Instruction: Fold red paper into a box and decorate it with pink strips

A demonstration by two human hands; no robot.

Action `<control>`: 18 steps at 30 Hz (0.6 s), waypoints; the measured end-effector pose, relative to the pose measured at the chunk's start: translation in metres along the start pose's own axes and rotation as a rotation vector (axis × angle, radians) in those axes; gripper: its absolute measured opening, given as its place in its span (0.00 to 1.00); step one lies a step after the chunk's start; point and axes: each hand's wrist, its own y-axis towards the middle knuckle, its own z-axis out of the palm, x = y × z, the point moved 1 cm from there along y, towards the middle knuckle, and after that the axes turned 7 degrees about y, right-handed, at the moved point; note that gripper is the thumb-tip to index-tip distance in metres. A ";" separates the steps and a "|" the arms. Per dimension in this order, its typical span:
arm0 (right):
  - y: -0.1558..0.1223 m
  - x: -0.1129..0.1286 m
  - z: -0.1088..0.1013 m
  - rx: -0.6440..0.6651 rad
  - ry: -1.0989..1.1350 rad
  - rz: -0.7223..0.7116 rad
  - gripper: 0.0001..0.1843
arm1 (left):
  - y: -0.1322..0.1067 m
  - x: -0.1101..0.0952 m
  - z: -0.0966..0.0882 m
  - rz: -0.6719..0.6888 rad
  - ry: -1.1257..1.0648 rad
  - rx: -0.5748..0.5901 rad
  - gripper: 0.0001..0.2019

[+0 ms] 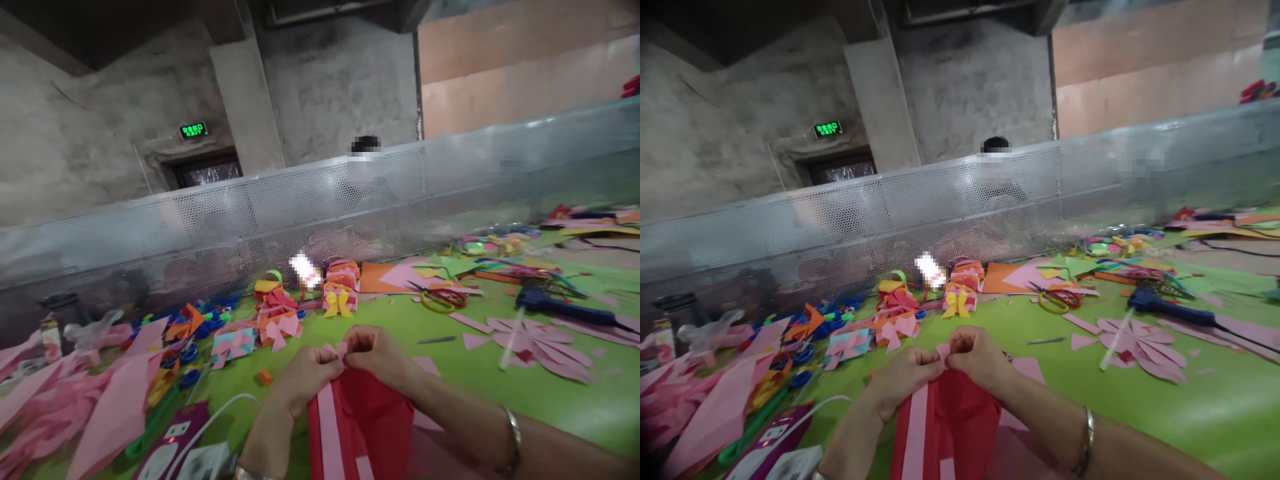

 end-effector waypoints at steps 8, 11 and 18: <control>0.000 0.009 -0.004 0.030 -0.076 -0.061 0.04 | 0.000 0.007 -0.004 -0.098 -0.319 0.099 0.07; -0.002 0.017 -0.005 0.060 -0.176 -0.160 0.08 | 0.000 0.008 -0.005 -0.132 -0.390 0.120 0.08; -0.008 0.025 -0.008 0.233 -0.608 -0.655 0.15 | -0.002 0.009 -0.006 -0.156 -0.491 0.145 0.07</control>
